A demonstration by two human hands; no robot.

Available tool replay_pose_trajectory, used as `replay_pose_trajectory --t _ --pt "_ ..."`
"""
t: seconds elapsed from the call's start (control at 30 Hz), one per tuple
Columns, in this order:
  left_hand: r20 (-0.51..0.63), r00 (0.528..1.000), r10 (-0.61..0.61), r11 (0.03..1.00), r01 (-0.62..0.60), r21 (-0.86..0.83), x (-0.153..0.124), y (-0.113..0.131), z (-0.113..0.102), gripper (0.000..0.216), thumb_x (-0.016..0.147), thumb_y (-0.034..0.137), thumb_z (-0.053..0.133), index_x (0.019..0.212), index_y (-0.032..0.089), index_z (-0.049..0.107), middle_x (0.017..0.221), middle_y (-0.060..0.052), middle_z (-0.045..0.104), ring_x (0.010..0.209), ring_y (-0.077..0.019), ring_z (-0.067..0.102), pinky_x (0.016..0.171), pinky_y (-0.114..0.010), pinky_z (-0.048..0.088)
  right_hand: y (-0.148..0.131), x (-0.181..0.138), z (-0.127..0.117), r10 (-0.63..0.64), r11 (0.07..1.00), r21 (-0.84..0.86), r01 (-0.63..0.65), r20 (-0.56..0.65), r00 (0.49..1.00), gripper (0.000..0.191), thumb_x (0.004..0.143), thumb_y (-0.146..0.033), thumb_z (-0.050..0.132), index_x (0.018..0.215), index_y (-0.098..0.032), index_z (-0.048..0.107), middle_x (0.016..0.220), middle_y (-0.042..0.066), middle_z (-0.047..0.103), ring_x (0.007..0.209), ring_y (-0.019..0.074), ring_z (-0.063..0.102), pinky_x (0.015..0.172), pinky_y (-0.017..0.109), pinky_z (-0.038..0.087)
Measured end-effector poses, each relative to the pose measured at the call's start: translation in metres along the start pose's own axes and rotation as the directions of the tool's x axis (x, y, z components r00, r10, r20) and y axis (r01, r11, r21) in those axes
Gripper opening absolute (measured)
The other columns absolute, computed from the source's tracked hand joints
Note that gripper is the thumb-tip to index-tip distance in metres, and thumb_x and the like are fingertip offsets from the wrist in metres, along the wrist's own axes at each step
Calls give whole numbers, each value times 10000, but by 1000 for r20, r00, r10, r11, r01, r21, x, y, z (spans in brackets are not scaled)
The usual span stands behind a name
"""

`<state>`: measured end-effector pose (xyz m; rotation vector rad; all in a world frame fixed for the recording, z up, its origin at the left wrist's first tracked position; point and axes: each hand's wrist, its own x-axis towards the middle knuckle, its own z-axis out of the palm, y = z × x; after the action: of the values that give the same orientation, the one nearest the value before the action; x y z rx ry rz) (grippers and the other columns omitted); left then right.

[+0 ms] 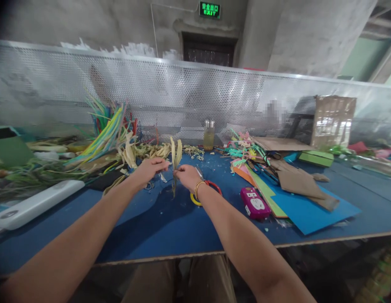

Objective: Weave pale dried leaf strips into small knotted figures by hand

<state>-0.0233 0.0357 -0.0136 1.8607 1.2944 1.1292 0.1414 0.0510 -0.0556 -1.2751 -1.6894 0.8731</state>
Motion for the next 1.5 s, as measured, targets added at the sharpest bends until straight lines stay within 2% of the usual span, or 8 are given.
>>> replay_pose_trajectory --t 0.17,0.33,0.87,1.1,1.23,1.33,1.4,1.5 --pt "145 988 -44 836 116 -537 -1 -7 12 244 728 363 632 634 156 543 807 -37 615 738 -139 545 635 -240 414 -4 -5 1 53 999 -10 -53 57 997 236 715 -393 577 676 -161 597 556 -54 473 510 70 391 502 206 283" --pt "198 965 -171 662 261 -703 3 -17 15 175 786 325 574 716 180 505 662 5 548 575 -100 504 504 -191 382 -11 -11 -1 -5 1000 -20 8 106 994 224 721 -360 580 632 -154 578 536 -60 443 511 68 368 504 210 269" --pt "243 908 -342 627 413 -661 5 -9 18 256 795 182 501 561 161 400 456 47 329 378 -48 300 360 -142 212 -18 -8 5 -42 990 -130 60 139 989 137 714 -169 578 580 -150 599 581 -31 561 586 82 465 567 199 315" --pt "239 938 -249 781 341 -524 6 -23 11 220 758 336 608 657 164 515 636 -29 594 577 -118 543 495 -199 379 -6 -3 -6 70 993 -104 -58 114 991 167 733 -288 612 688 -144 685 499 -51 474 479 61 379 491 205 273" --pt "131 960 -248 843 280 -460 10 -27 3 223 713 374 654 704 166 574 756 -49 647 742 -168 600 607 -237 417 -3 0 -10 161 987 -37 -159 56 985 224 702 -357 643 720 -140 693 426 -72 369 411 59 308 451 221 249" --pt "-151 956 -250 949 212 -234 12 -28 -5 232 672 381 687 748 171 625 761 -45 633 765 -191 579 599 -250 396 -6 0 -12 220 974 44 -223 72 973 211 678 -348 651 701 -140 679 386 -90 285 373 57 237 414 230 212" --pt "-330 932 -152 988 132 -81 13 -25 -10 249 634 358 719 800 186 650 758 -32 622 764 -195 561 597 -250 388 -9 -1 -15 240 966 81 -245 66 969 191 670 -332 648 679 -142 668 377 -97 259 367 56 211 404 233 198" --pt "-392 919 41 998 -23 50 9 -14 -10 209 640 368 712 759 198 678 729 -21 622 715 -177 538 592 -241 373 -12 -1 -19 215 974 71 -216 25 976 196 653 -332 652 663 -136 664 393 -92 291 382 51 237 418 225 225"
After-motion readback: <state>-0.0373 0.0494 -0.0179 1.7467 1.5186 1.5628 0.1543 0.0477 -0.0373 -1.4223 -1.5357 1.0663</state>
